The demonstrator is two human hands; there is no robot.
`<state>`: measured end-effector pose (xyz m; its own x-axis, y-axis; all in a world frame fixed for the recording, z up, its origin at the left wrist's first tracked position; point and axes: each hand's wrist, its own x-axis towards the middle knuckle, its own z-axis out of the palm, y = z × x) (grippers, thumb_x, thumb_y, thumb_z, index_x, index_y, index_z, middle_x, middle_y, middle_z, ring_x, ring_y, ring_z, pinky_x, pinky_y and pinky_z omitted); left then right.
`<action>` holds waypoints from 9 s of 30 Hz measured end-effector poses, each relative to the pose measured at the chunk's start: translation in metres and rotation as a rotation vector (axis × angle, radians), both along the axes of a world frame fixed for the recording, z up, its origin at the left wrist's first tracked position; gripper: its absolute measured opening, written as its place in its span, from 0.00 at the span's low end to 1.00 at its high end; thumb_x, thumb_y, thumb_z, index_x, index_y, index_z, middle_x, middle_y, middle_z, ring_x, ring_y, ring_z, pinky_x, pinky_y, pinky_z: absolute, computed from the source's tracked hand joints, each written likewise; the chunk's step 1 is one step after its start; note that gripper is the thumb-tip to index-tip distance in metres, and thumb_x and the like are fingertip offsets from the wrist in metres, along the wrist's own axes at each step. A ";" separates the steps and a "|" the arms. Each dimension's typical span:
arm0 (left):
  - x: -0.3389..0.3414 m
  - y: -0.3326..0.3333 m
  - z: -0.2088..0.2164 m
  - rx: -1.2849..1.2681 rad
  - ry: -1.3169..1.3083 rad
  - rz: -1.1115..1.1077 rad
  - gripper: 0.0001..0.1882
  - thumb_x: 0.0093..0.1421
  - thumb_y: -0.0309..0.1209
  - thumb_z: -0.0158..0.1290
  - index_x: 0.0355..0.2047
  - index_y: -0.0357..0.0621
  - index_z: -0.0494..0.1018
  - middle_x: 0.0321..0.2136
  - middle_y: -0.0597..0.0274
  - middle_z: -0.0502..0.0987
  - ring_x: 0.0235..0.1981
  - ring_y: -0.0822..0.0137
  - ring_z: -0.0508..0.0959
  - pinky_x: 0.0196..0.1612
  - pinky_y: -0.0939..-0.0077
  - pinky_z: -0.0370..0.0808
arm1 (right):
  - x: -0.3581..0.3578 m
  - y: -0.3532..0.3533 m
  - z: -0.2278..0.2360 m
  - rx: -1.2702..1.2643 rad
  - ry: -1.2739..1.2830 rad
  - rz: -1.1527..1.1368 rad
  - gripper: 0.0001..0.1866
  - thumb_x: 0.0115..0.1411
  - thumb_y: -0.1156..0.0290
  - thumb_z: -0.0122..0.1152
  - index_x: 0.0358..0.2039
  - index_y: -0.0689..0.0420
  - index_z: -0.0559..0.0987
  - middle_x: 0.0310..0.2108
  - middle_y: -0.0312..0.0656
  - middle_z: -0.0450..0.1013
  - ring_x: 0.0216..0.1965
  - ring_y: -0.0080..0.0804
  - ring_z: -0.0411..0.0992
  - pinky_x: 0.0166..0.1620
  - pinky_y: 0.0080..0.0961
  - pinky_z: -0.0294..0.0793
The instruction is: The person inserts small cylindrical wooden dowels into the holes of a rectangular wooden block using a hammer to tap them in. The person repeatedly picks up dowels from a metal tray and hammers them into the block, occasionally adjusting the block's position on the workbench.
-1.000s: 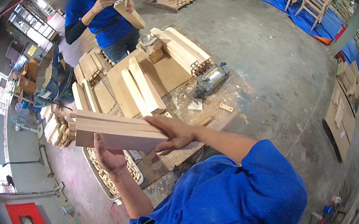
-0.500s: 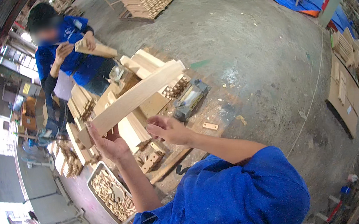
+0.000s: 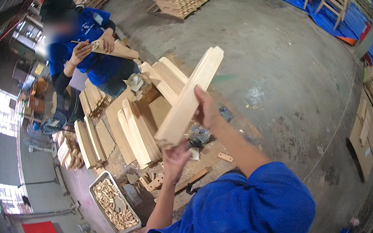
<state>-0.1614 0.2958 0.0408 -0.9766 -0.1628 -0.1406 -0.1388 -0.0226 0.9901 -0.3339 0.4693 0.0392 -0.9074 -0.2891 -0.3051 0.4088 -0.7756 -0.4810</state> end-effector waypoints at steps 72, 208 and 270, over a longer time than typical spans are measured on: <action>-0.016 -0.198 -0.132 -0.614 -0.897 0.378 0.39 0.75 0.63 0.36 0.46 0.43 0.87 0.47 0.36 0.86 0.54 0.36 0.84 0.62 0.48 0.77 | 0.047 -0.262 -0.173 0.836 0.048 1.058 0.33 0.73 0.46 0.65 0.62 0.64 0.77 0.54 0.47 0.79 0.54 0.36 0.75 0.57 0.36 0.75; 0.239 -0.214 -0.018 -0.743 0.345 0.341 0.47 0.57 0.43 0.76 0.70 0.36 0.66 0.62 0.44 0.77 0.59 0.46 0.80 0.62 0.50 0.76 | 0.253 -0.331 -0.013 -0.016 -0.175 0.762 0.11 0.68 0.61 0.66 0.33 0.53 0.79 0.23 0.39 0.75 0.19 0.24 0.72 0.18 0.20 0.70; 0.287 -0.216 -0.005 -0.580 0.286 0.689 0.43 0.49 0.34 0.77 0.62 0.45 0.66 0.51 0.46 0.78 0.50 0.40 0.81 0.53 0.50 0.79 | 0.252 -0.329 0.182 0.667 2.106 0.985 0.10 0.66 0.75 0.71 0.46 0.59 0.83 0.39 0.47 0.81 0.40 0.48 0.82 0.43 0.39 0.81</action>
